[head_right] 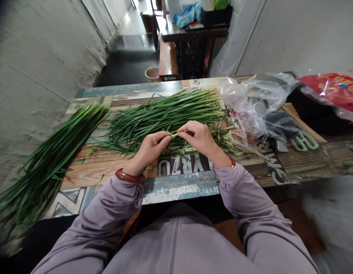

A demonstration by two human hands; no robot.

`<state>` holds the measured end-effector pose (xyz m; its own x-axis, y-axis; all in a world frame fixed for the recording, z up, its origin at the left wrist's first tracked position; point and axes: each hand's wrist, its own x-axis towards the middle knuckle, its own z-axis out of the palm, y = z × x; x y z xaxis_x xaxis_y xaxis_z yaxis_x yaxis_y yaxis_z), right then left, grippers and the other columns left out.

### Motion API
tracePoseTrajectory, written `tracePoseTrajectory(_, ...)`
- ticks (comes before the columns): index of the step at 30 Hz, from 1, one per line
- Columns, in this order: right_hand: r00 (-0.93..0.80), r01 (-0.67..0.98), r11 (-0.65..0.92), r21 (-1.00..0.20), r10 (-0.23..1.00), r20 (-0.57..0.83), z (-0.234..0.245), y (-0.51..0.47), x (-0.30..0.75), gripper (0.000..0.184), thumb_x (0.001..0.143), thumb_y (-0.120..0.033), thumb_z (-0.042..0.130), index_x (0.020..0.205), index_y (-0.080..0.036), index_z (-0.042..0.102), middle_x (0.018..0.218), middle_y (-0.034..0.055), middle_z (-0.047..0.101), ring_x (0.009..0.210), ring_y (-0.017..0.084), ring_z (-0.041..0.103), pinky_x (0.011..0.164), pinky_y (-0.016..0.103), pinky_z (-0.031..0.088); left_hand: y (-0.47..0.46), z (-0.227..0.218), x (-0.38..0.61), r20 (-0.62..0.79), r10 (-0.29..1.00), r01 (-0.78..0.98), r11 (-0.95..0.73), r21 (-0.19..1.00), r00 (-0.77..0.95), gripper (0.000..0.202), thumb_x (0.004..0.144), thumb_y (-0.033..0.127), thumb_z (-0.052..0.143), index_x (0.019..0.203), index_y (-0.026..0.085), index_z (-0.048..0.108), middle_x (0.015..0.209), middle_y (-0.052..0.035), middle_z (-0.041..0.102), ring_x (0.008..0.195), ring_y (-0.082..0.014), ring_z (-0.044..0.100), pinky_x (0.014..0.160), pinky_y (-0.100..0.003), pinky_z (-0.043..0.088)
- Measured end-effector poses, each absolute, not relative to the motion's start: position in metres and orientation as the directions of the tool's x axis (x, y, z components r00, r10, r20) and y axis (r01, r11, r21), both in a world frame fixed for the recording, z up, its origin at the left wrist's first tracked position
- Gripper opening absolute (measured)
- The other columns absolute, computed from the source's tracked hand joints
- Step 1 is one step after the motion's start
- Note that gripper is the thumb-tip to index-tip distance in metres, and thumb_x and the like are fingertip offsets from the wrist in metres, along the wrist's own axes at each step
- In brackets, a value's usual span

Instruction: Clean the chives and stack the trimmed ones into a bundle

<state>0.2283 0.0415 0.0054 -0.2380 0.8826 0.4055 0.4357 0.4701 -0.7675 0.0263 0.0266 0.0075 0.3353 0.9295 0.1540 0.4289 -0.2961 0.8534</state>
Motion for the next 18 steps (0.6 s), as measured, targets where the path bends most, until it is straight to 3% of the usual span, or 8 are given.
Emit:
tracePoseTrajectory(6,-0.043,0.195,0.172,-0.966,0.985,0.167,-0.004,0.044,0.219,0.027,0.082,-0.044,0.067,0.078,-0.018,0.069,0.065,-0.0013,0.064,0.059,0.01,0.053,0.057,0.024,0.041,0.026,0.005,0.024,0.244,0.905,0.545,-0.408,0.732,0.349,0.029,0.096,0.035,0.048,0.091,0.016,0.07,0.078,-0.0015,0.069,0.071,-0.0134,0.059,0.068,-0.024,0.043)
tracePoseTrajectory(10,0.137,0.098,0.173,-0.98,0.973,0.185,-0.007,0.049,0.229,0.034,0.086,-0.052,0.06,0.081,-0.019,0.066,0.063,-0.0025,0.058,0.056,0.009,0.048,0.053,0.022,0.039,0.025,0.0,0.019,0.303,0.884,0.655,-0.467,0.593,0.356,0.027,0.098,0.034,0.046,0.1,0.02,0.068,0.092,-0.0049,0.072,0.082,-0.016,0.064,0.073,-0.024,0.045)
tracePoseTrajectory(14,0.005,0.284,0.258,-0.924,0.963,0.27,0.0,0.047,0.235,0.035,0.09,-0.052,0.056,0.083,-0.02,0.067,0.07,-0.0004,0.063,0.063,0.011,0.055,0.059,0.024,0.043,0.024,0.001,0.018,0.32,0.88,0.703,-0.474,0.53,0.352,0.025,0.099,0.032,0.045,0.105,0.021,0.067,0.101,-0.0063,0.071,0.09,-0.0173,0.065,0.076,-0.025,0.046)
tracePoseTrajectory(18,-0.184,0.485,0.431,-0.761,0.901,0.394,0.005,0.041,0.227,0.021,0.088,-0.037,0.061,0.077,-0.02,0.068,0.075,0.0014,0.068,0.069,0.013,0.058,0.069,0.026,0.046,0.023,0.003,0.02,0.327,0.877,0.709,-0.477,0.519,0.351,0.027,0.1,0.03,0.042,0.109,0.021,0.065,0.102,-0.0068,0.07,0.09,-0.0175,0.064,0.077,-0.026,0.045)
